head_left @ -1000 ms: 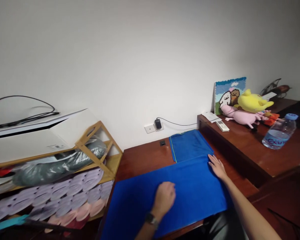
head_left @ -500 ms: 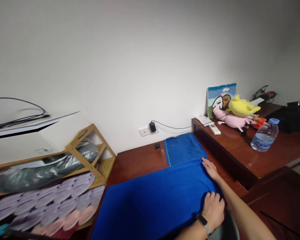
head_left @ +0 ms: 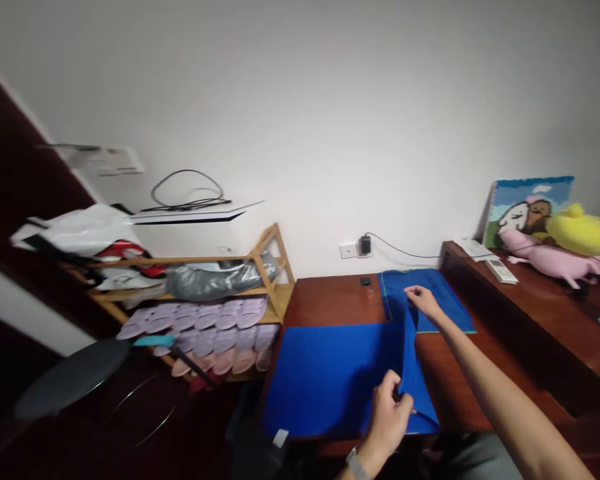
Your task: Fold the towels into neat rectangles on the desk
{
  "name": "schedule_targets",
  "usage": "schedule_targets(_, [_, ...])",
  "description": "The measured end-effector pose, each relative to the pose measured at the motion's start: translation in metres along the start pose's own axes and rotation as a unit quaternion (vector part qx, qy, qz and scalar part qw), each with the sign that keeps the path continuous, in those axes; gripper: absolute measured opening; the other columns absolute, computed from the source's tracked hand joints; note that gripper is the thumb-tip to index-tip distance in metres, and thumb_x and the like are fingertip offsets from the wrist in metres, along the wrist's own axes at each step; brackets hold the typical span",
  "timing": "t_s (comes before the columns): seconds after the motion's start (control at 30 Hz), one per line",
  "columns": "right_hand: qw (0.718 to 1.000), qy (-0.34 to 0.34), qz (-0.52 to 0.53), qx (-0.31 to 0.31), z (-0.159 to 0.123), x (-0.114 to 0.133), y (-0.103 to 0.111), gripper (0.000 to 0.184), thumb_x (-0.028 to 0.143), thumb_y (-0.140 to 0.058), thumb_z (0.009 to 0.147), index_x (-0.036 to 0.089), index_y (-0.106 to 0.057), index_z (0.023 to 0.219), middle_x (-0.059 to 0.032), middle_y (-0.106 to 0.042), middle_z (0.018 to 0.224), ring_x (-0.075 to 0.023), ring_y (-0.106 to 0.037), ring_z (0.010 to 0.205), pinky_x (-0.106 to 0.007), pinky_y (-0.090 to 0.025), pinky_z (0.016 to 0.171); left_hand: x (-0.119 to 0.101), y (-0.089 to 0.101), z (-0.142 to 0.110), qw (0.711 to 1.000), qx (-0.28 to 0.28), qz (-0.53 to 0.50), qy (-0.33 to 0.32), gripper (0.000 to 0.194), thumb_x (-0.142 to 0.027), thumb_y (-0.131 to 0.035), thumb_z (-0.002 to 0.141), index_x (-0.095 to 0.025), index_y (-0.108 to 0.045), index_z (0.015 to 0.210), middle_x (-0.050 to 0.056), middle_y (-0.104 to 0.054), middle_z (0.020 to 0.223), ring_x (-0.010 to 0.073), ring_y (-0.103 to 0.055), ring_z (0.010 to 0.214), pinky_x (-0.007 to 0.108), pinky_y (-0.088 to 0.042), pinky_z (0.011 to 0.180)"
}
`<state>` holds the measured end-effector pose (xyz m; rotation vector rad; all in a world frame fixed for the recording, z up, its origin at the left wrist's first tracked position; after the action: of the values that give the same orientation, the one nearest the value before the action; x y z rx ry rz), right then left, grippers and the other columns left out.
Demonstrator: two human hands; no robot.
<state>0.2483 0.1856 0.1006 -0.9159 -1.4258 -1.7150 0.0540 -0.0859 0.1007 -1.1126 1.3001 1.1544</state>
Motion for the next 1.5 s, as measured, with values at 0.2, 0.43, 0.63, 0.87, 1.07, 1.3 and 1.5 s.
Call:
schedule_targets(0.2, [0.981, 0.089, -0.004, 0.17, -0.011, 0.135, -0.196, 0.025, 0.029, -0.058, 0.091, 0.018, -0.08, 0.098, -0.0029, -0.078, 0.076, -0.0154, -0.072, 0.067, -0.023, -0.056, 0.068, 0.008, 0.141, -0.059, 0.983, -0.168, -0.075, -0.001, 0.027, -0.047, -0.067, 0.082, -0.026, -0.051, 0.077, -0.004, -0.053, 0.073, 0.0157, -0.059, 0.068, 0.027, -0.057, 0.068])
schedule_targets(0.43, [0.939, 0.14, -0.106, 0.294, -0.084, 0.198, -0.388, 0.019, 0.012, -0.062, 0.083, 0.019, -0.078, 0.074, -0.0049, -0.078, 0.074, -0.0206, -0.076, 0.082, -0.024, -0.054, 0.077, 0.105, 0.277, -0.106, 0.878, -0.307, 0.333, 0.153, 0.029, -0.043, -0.052, 0.089, -0.025, -0.07, 0.102, 0.01, -0.075, 0.089, 0.0312, -0.073, 0.094, 0.043, -0.055, 0.088])
schedule_targets(0.63, [0.918, 0.185, -0.181, 0.301, -0.103, 0.159, -0.417, 0.036, 0.01, -0.059, 0.086, 0.018, -0.078, 0.116, -0.0126, -0.074, 0.126, -0.0228, -0.068, 0.121, -0.028, -0.046, 0.107, 0.147, 0.301, -0.121, 0.792, -0.322, 0.506, 0.113, 0.027, -0.035, -0.046, 0.098, -0.028, -0.07, 0.086, 0.012, -0.072, 0.097, 0.0327, -0.068, 0.094, 0.046, -0.05, 0.087])
schedule_targets(0.87, [0.905, 0.193, -0.222, 0.306, -0.091, 0.15, -0.425, 0.027, 0.021, -0.063, 0.093, 0.02, -0.076, 0.115, -0.0132, -0.073, 0.125, -0.0248, -0.068, 0.119, -0.031, -0.047, 0.103, 0.158, 0.303, -0.117, 0.818, -0.327, 0.463, 0.097, 0.026, -0.027, -0.046, 0.097, -0.031, -0.07, 0.087, 0.01, -0.073, 0.096, 0.0293, -0.07, 0.096, 0.041, -0.052, 0.088])
schedule_targets(1.07, [0.911, 0.228, -0.207, 0.274, -0.091, 0.165, -0.395, 0.026, 0.026, -0.051, 0.101, 0.023, -0.075, 0.112, -0.0108, -0.076, 0.12, -0.0237, -0.068, 0.113, -0.031, -0.048, 0.098, 0.153, 0.313, -0.118, 0.843, -0.32, 0.411, 0.131, 0.032, -0.031, -0.046, 0.097, -0.026, -0.075, 0.111, 0.011, -0.078, 0.1, 0.0296, -0.075, 0.1, 0.039, -0.057, 0.087])
schedule_targets(1.3, [0.899, 0.334, -0.138, 0.245, -0.08, 0.191, -0.271, 0.039, 0.04, -0.04, 0.109, 0.023, -0.074, 0.115, -0.0093, -0.076, 0.117, -0.024, -0.066, 0.112, -0.035, -0.046, 0.106, 0.104, 0.325, -0.11, 0.865, -0.343, 0.362, 0.044, 0.033, -0.038, -0.045, 0.094, -0.025, -0.076, 0.097, 0.011, -0.081, 0.102, 0.0285, -0.077, 0.099, 0.04, -0.059, 0.09])
schedule_targets(1.5, [0.91, 0.382, -0.031, 0.158, -0.083, 0.217, -0.123, 0.044, 0.05, -0.038, 0.109, 0.023, -0.072, 0.114, -0.0093, -0.076, 0.111, -0.0239, -0.07, 0.104, -0.037, -0.053, 0.099, -0.02, 0.351, -0.066, 0.894, -0.322, 0.298, -0.093, 0.043, -0.058, -0.053, 0.09, -0.024, -0.077, 0.102, 0.01, -0.081, 0.108, 0.0301, -0.075, 0.104, 0.045, -0.059, 0.096])
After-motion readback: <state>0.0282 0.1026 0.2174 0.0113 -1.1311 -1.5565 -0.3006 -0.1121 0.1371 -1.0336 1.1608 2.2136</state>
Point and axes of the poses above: each hand's wrist, its own z-axis towards the middle knuckle, its own y-axis out of the back of the hand, x = y × z, the point moved 3 cm from there along z, towards the middle knuckle
